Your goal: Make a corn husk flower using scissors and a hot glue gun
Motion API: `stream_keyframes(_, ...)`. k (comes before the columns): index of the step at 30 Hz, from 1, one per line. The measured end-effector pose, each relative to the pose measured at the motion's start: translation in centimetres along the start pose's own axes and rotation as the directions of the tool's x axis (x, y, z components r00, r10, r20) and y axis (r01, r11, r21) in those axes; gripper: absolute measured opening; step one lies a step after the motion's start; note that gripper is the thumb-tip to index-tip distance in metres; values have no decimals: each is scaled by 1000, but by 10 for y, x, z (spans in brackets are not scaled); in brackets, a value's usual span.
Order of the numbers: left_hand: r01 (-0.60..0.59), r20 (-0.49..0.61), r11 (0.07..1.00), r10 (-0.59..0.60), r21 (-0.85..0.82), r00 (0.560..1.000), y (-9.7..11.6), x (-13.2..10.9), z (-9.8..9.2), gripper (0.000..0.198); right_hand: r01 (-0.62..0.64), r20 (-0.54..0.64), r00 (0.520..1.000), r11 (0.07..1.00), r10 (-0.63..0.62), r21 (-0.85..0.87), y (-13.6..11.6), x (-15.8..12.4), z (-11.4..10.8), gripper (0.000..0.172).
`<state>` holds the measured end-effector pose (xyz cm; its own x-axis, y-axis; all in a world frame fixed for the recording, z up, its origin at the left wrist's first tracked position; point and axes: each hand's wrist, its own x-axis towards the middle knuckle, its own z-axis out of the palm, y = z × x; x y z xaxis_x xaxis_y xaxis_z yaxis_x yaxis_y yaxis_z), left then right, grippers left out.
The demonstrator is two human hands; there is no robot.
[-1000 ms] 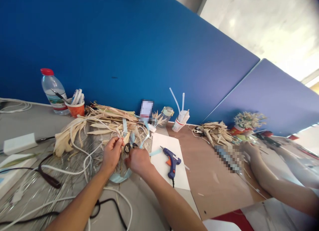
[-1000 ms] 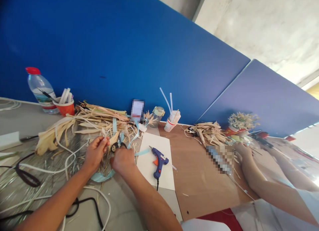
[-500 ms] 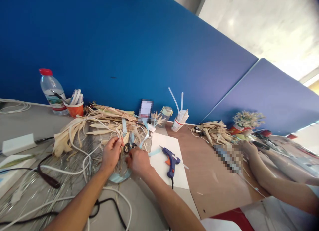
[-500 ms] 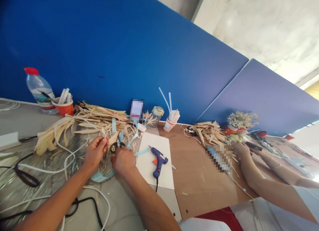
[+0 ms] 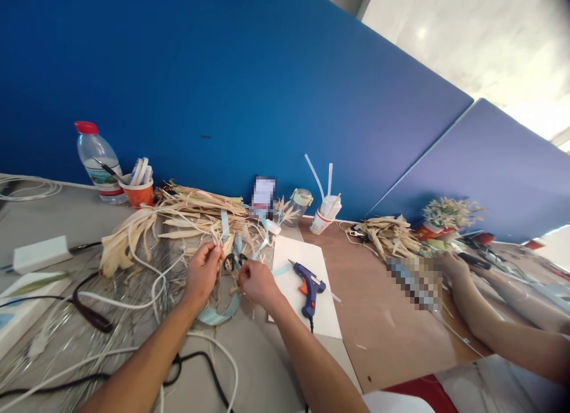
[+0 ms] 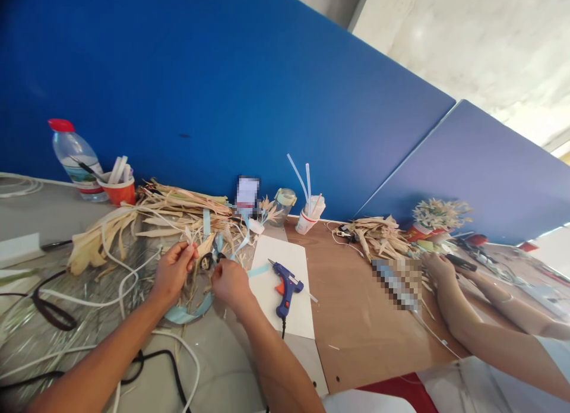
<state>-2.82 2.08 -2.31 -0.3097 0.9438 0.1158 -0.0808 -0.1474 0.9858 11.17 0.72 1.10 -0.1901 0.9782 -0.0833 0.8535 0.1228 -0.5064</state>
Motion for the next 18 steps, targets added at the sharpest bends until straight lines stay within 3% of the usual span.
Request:
stream_keyframes(5, -14, -16, 1000, 14, 7, 1000, 1, 0, 1, 28, 0, -33, 999, 928, 13, 373, 12, -9, -20, 12)
stream_keyframes(7, -14, -15, 1000, 15, 9, 1000, 2, 0, 1, 28, -38, 15, 999, 798, 37, 601, 15, -12, -23, 9)
stream_keyframes(10, -35, 12, 999, 35, 18, 999, 4, -2, 1, 25, -96, 95, 995, 532, 29, 841, 18, -14, -24, 8)
stream_keyframes(14, 4, 114, 1000, -1, -31, 994, 6, -4, 3, 24, -114, 109, 994, 323, 34, 939, 22, -13, -21, 13)
stream_keyframes(18, 115, 270, 992, -98, -50, 958, 7, -8, 5, 28, -120, 102, 992, 323, 71, 939, 26, -11, -19, 19)
